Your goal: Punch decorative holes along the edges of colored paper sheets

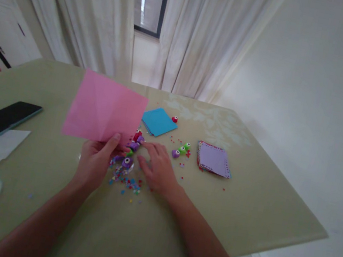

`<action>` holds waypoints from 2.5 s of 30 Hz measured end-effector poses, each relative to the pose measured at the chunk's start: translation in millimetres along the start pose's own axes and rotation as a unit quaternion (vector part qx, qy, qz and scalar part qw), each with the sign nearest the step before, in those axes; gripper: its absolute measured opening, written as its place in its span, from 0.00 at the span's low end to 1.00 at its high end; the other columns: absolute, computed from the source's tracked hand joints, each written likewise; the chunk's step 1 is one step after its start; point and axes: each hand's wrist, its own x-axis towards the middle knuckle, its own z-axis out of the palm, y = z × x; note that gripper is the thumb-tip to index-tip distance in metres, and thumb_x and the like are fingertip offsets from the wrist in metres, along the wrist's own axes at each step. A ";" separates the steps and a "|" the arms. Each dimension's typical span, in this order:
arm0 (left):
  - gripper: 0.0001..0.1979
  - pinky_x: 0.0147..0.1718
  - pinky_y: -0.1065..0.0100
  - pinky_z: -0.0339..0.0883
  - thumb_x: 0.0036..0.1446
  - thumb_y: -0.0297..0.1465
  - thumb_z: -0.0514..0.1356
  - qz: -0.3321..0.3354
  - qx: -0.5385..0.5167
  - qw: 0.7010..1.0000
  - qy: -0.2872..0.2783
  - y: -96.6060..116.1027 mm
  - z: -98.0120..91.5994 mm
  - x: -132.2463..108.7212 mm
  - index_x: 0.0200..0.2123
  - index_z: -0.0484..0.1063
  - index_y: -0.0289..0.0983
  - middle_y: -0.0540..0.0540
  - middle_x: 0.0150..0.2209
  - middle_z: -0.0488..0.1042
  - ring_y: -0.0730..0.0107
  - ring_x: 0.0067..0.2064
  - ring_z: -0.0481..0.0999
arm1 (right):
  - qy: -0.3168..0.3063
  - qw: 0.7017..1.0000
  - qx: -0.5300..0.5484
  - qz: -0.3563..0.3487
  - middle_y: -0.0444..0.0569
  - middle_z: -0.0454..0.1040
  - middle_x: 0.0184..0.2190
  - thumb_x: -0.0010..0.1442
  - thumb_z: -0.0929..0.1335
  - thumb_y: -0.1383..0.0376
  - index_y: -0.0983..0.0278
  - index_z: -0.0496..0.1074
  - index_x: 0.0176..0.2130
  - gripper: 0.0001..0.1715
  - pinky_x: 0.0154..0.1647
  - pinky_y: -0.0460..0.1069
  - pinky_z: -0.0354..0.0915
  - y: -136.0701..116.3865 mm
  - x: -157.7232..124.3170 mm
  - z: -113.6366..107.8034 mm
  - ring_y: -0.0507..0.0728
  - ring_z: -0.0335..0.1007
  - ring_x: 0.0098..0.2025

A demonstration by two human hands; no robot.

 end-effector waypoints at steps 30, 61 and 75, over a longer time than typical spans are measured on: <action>0.22 0.31 0.65 0.80 0.53 0.50 0.74 -0.043 0.110 0.989 -0.091 -6.9 4.3 -14.7 0.35 0.86 0.35 0.41 0.31 0.86 0.60 0.29 0.84 | 0.072 0.738 0.613 0.273 0.43 0.82 0.36 0.43 0.85 0.49 0.61 0.80 0.40 0.30 0.40 0.48 0.70 4.1 2.0 -2.9 0.51 0.73 0.32; 0.19 0.28 0.64 0.79 0.56 0.48 0.68 0.025 0.205 0.971 -0.123 -8.3 12.7 -24.9 0.29 0.83 0.37 0.43 0.25 0.84 0.58 0.27 0.84 | 0.047 0.715 0.633 0.293 0.41 0.76 0.29 0.43 0.86 0.50 0.62 0.77 0.34 0.29 0.32 0.46 0.62 3.3 2.0 -6.9 0.49 0.67 0.29; 0.18 0.30 0.64 0.78 0.55 0.47 0.70 -0.006 0.188 0.973 -0.134 -15.5 10.1 -22.8 0.30 0.83 0.37 0.41 0.28 0.84 0.58 0.29 0.84 | 0.021 0.731 0.616 0.293 0.40 0.70 0.24 0.44 0.83 0.43 0.62 0.76 0.31 0.30 0.26 0.47 0.52 0.1 1.4 -9.0 0.49 0.58 0.25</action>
